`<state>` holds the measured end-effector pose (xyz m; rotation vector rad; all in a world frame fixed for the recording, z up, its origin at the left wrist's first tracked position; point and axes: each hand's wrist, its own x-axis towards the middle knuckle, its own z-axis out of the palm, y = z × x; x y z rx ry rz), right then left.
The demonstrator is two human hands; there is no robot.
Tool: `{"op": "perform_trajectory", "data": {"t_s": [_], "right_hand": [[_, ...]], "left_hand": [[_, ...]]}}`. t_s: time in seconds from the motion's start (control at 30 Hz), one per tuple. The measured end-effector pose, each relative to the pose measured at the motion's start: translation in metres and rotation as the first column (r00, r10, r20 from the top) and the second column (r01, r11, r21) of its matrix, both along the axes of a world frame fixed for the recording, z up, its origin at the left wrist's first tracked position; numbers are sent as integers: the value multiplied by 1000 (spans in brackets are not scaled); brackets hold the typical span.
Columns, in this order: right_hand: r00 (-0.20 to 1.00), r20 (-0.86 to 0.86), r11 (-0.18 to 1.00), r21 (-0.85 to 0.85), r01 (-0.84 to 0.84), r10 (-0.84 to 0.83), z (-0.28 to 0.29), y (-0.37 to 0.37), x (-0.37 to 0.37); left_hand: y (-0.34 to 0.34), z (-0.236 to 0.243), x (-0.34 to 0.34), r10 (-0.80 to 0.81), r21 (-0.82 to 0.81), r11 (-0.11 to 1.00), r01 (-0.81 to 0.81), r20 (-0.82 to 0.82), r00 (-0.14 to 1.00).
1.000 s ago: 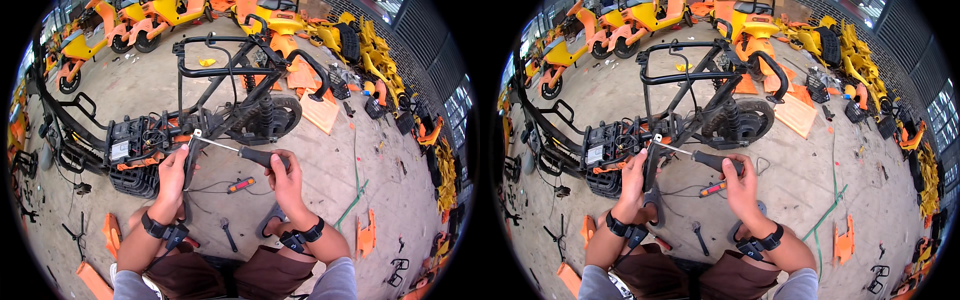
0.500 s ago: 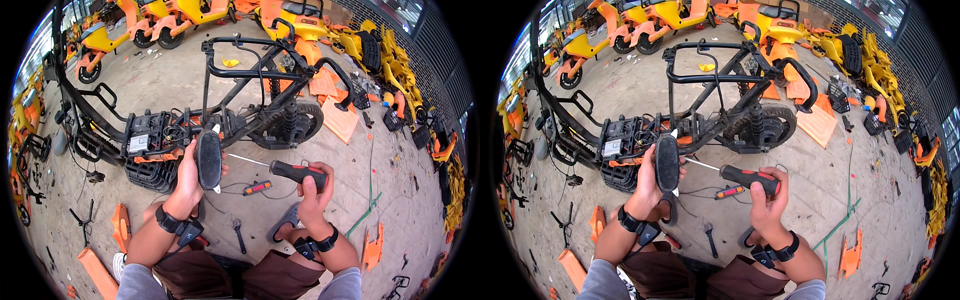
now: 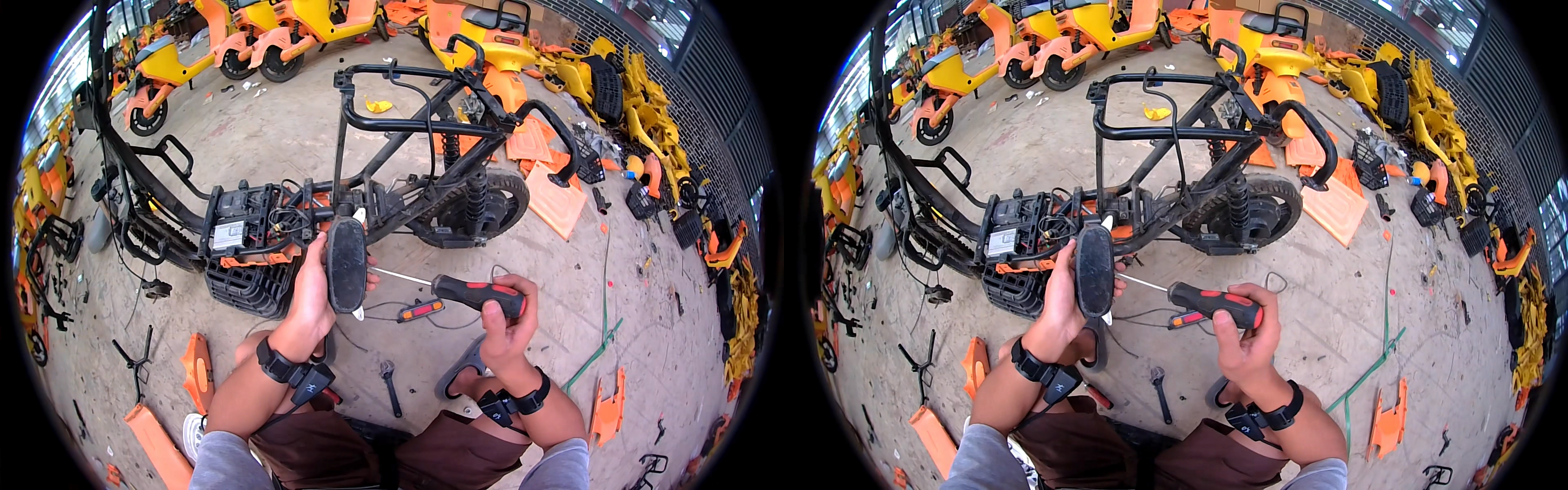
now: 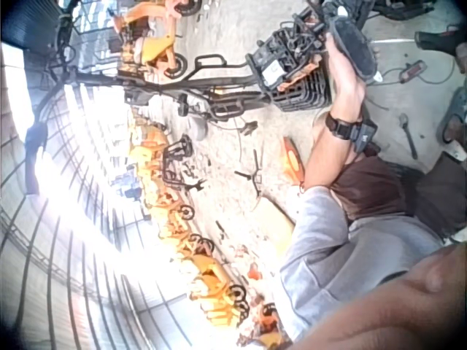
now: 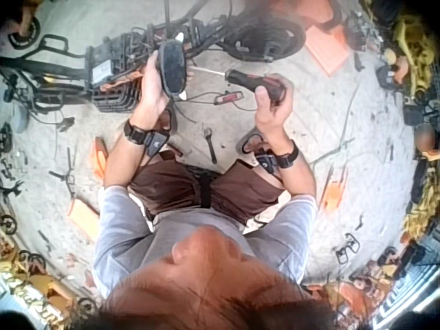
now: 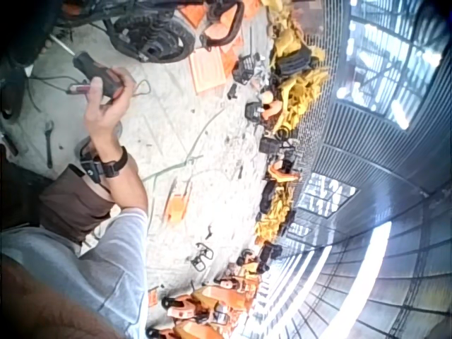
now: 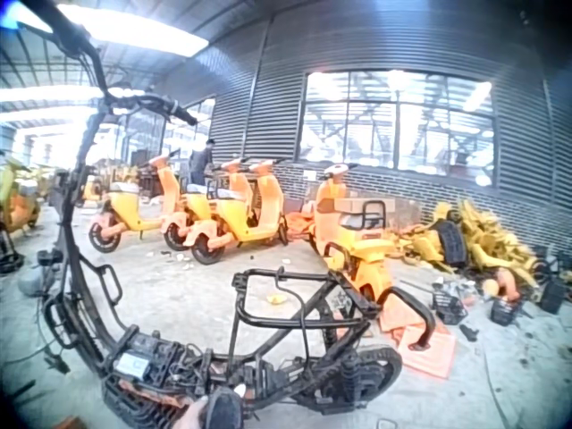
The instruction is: The person uses a screwdriver to pry open a black plastic cover on an electric scooter. They repeatedly insert the tool into the seam and lever the cover to separate it from the frame.
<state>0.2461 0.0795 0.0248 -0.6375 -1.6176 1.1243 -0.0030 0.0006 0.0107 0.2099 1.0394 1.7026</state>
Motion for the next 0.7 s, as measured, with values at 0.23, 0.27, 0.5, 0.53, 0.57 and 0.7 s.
{"op": "perform_trajectory", "data": {"t_s": [0.23, 0.27, 0.5, 0.53, 0.57, 0.7], "right_hand": [[993, 102, 980, 197, 39, -60, 3, -1, -7], [990, 120, 978, 205, 45, -71, 3, -2, -8], [995, 74, 997, 47, 66, -69, 1, 1, -10], [995, 77, 997, 42, 63, -66, 1, 2, -10], [995, 80, 997, 38, 62, -64, 0, 2, -10], [988, 146, 984, 179, 18, -45, 3, 4, -11]], "left_hand": [[-1, -9, -2, 20, -5, 1000, -20, -137, 990], [1, -6, 0, 8, -49, 999, -16, -169, 986], [3, -10, 1, -28, -73, 997, 16, -164, 986], [3, -11, 2, -20, -67, 998, 9, -161, 987], [2, -13, 2, -13, -60, 998, 3, -157, 988], [1, -14, 0, -8, -74, 997, -2, -144, 990]]}}
